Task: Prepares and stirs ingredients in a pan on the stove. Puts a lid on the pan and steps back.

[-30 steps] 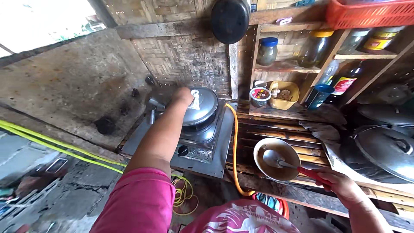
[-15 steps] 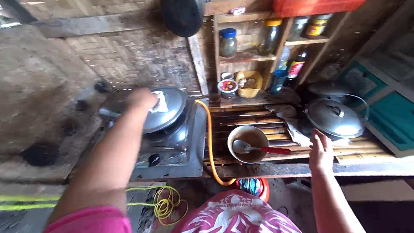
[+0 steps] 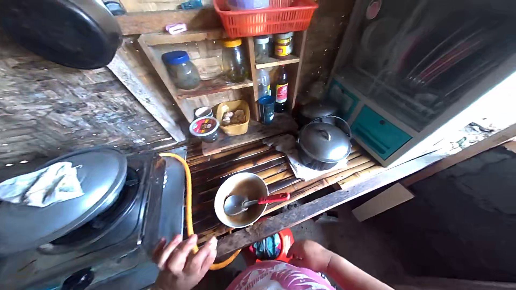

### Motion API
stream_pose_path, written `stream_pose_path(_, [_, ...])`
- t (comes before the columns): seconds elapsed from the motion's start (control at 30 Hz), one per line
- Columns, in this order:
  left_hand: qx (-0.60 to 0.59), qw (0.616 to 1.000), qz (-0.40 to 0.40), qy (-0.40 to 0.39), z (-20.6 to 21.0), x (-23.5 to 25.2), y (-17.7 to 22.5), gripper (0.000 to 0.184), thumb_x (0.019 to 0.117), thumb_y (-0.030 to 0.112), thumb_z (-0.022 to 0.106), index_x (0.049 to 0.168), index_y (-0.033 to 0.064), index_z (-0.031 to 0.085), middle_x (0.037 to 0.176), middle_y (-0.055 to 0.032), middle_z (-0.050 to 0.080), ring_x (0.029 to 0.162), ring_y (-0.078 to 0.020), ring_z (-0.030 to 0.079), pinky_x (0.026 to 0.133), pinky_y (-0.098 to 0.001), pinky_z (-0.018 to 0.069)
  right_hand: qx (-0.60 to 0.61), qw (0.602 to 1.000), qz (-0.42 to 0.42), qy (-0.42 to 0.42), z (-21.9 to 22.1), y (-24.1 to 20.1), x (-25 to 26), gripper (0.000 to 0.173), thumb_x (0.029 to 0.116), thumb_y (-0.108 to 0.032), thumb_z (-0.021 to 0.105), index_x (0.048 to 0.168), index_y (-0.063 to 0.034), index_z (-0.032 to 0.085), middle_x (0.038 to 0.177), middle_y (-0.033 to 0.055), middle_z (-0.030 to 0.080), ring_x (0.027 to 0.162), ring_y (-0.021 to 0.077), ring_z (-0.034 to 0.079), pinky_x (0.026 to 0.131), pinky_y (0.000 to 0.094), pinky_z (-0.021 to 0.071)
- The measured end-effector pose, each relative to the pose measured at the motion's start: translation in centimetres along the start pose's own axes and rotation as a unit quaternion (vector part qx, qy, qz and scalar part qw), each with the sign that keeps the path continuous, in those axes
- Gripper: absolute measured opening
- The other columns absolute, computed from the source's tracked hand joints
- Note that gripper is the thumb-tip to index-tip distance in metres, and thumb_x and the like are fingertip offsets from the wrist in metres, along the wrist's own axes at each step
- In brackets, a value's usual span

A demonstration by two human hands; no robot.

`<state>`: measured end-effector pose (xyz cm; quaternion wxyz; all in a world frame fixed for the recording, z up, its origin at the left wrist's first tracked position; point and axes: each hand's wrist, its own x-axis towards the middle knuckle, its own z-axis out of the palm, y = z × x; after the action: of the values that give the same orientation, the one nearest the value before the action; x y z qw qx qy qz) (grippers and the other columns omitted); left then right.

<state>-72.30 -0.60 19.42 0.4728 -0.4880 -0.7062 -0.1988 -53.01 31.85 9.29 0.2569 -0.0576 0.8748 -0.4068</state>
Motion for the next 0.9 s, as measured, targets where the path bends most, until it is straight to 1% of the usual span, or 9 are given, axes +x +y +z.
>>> stream_pose_path(0.17, [0.052, 0.953, -0.298, 0.026, 2.7, 0.9, 8.8, 0.042, 0.0939, 0.037, 0.069, 0.126, 0.0122, 0.057, 0.154, -0.015, 0.036, 0.152, -0.0191, 0.024, 0.124, -0.0341, 0.0211, 0.04, 0.991, -0.105, 0.069, -5.0, 3.1, -2.5, 0.031, 0.1045, -0.022, 0.058, 0.119, 0.0005, 0.073, 0.118, 0.02, 0.072, 0.116, 0.0328, 0.068, 0.106, 0.0522, 0.0499])
stream_pose_path(0.23, [0.067, 0.939, -0.336, 0.03, 3.9, 1.3, 11.3, 0.045, 0.093, 0.034, 0.07, 0.126, 0.0079, 0.057, 0.151, -0.0229, 0.037, 0.151, -0.0233, 0.027, 0.123, -0.0342, 0.0238, 0.086, 0.988, -0.113, 0.057, -7.0, 4.5, -3.5, 0.033, 0.1057, -0.023, 0.055, 0.119, 0.0012, 0.072, 0.118, 0.0195, 0.072, 0.114, 0.0298, 0.069, 0.105, 0.0505, 0.0506])
stream_pose_path(0.4, [0.169, 0.927, -0.333, 0.037, 4.2, 2.9, 15.6, 0.043, 0.0946, 0.035, 0.07, 0.128, 0.0113, 0.056, 0.152, -0.0206, 0.036, 0.152, -0.0244, 0.024, 0.124, -0.0368, 0.02, 0.164, 0.979, -0.117, -0.016, -9.6, 7.6, -5.9, 0.032, 0.1061, -0.02, 0.054, 0.114, 0.0057, 0.071, 0.111, 0.0199, 0.072, 0.106, 0.0256, 0.068, 0.099, 0.0464, 0.052])
stream_pose_path(0.5, [0.191, 0.895, -0.397, 0.067, 3.3, 3.5, 18.8, 0.051, 0.0937, 0.029, 0.071, 0.132, 0.0015, 0.052, 0.153, -0.0331, 0.03, 0.149, -0.0288, 0.03, 0.118, -0.033, 0.0317, 0.169, 0.976, -0.115, -0.074, -10.9, 8.5, -6.8, 0.031, 0.1059, -0.018, 0.054, 0.116, 0.0074, 0.07, 0.113, 0.0211, 0.071, 0.106, 0.0254, 0.067, 0.099, 0.0455, 0.0512])
stream_pose_path(0.57, [0.202, 0.884, -0.419, 0.041, 2.5, 3.4, 21.0, 0.066, 0.0943, 0.03, 0.071, 0.144, -0.003, 0.042, 0.157, -0.0391, 0.02, 0.151, -0.0314, 0.027, 0.119, -0.0331, 0.0303, 0.194, 0.969, -0.116, -0.101, -11.6, 8.3, -7.0, 0.03, 0.1056, -0.014, 0.054, 0.118, 0.0084, 0.068, 0.116, 0.0202, 0.069, 0.107, 0.0212, 0.065, 0.1, 0.0404, 0.05])
stream_pose_path(0.67, [0.199, 0.864, -0.462, -0.016, 1.6, 1.2, 23.9, 0.094, 0.091, 0.04, 0.075, 0.161, 0.0067, 0.021, 0.162, -0.0373, 0.012, 0.15, -0.0325, 0.031, 0.117, -0.0323, 0.0333, 0.251, 0.949, -0.084, -0.173, -12.0, 7.6, -6.9, 0.035, 0.108, -0.011, 0.048, 0.135, 0.0088, 0.058, 0.133, 0.0225, 0.063, 0.122, 0.0211, 0.06, 0.109, 0.0375, 0.0455])
stream_pose_path(0.73, [0.184, 0.815, -0.547, -0.063, 1.2, -0.8, 26.3, 0.111, 0.0822, 0.04, 0.08, 0.157, -0.0117, 0.016, 0.156, -0.0478, 0.014, 0.137, -0.051, 0.045, 0.109, -0.0446, 0.0475, 0.266, 0.937, -0.063, -0.218, -11.6, 7.6, -6.2, 0.044, 0.1085, -0.015, 0.044, 0.147, 0.0055, 0.047, 0.139, 0.023, 0.058, 0.126, 0.0222, 0.058, 0.11, 0.0386, 0.0447])
stream_pose_path(0.8, [0.179, 0.746, -0.625, -0.144, 1.7, -2.1, 27.8, 0.119, 0.0754, 0.043, 0.081, 0.154, -0.0191, 0.016, 0.158, -0.0474, 0.009, 0.145, -0.0616, 0.025, 0.12, -0.0602, 0.0291, 0.256, 0.932, -0.047, -0.252, -11.1, 8.1, -4.8, 0.052, 0.1082, -0.02, 0.044, 0.155, 0.0023, 0.038, 0.143, 0.0242, 0.056, 0.129, 0.0258, 0.056, 0.112, 0.0423, 0.0435])
stream_pose_path(0.9, [0.241, 0.682, -0.643, -0.252, 1.9, -3.7, 29.5, 0.111, 0.0723, 0.05, 0.083, 0.157, -0.0025, 0.034, 0.161, -0.0436, 0.002, 0.149, -0.0634, 0.005, 0.112, -0.0823, 0.0043, 0.238, 0.925, -0.068, -0.289, -9.1, 9.0, -2.9, 0.053, 0.1079, -0.024, 0.048, 0.153, 0.0029, 0.039, 0.142, 0.025, 0.056, 0.129, 0.0264, 0.057, 0.112, 0.0431, 0.0437])
